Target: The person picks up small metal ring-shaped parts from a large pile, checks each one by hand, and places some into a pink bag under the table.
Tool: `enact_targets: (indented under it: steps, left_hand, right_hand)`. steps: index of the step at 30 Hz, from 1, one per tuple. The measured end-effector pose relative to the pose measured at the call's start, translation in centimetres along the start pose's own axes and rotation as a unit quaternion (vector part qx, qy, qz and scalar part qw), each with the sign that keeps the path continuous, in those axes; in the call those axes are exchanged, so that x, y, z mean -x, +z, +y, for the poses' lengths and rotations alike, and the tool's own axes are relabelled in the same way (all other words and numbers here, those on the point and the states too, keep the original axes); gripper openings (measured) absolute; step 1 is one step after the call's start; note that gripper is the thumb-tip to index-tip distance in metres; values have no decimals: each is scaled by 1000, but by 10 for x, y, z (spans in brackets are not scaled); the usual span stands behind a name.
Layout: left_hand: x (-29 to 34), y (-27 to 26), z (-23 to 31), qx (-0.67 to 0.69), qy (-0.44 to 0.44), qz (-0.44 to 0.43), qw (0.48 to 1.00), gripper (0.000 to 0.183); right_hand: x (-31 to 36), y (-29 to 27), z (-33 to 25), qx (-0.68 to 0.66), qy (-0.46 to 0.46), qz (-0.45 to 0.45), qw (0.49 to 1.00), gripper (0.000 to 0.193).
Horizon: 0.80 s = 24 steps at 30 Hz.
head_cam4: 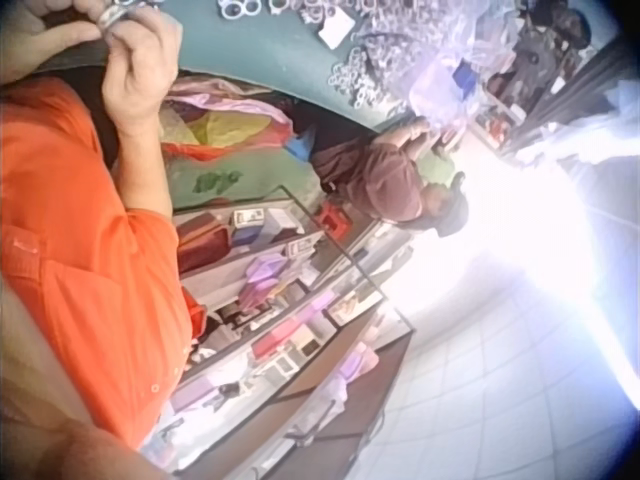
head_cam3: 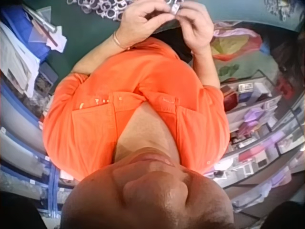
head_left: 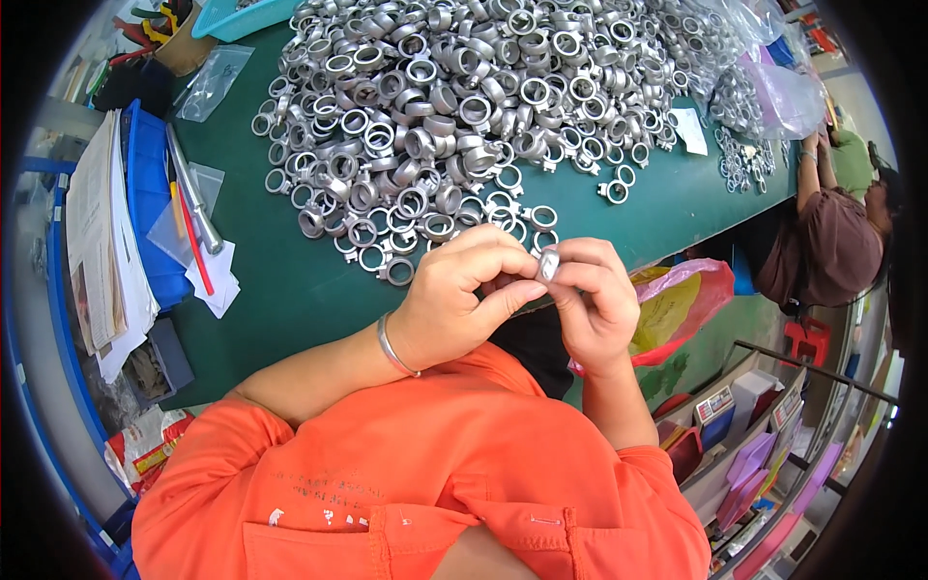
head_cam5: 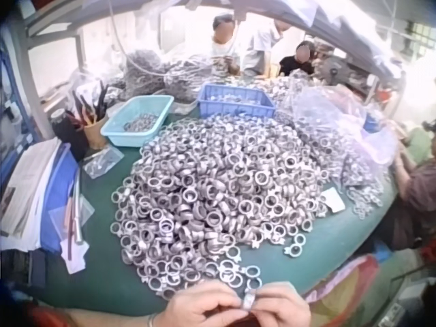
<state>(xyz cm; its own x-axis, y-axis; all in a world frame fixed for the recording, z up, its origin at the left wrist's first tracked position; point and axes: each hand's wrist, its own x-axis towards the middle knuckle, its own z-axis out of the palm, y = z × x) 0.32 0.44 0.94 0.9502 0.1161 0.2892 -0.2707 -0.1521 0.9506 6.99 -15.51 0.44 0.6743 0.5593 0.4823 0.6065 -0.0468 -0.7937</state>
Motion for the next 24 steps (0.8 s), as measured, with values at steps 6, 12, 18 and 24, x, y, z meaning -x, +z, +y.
enact_targets:
  steps: [6,12,18,24]
  left_hand:
    - [0,1,0,-24,43,0,999,12]
    - [-2,1,1,-50,69,-1,996,12]
    - [1,3,1,245,-184,49,951,15]
    - [-5,-3,-1,414,-299,25,859,26]
  right_hand:
    - [1,5,-5,-261,230,66,935,10]
    - [0,0,2,-390,234,-3,890,18]
    - [0,4,4,-449,157,53,878,25]
    - [-10,1,-8,-111,-11,-15,994,16]
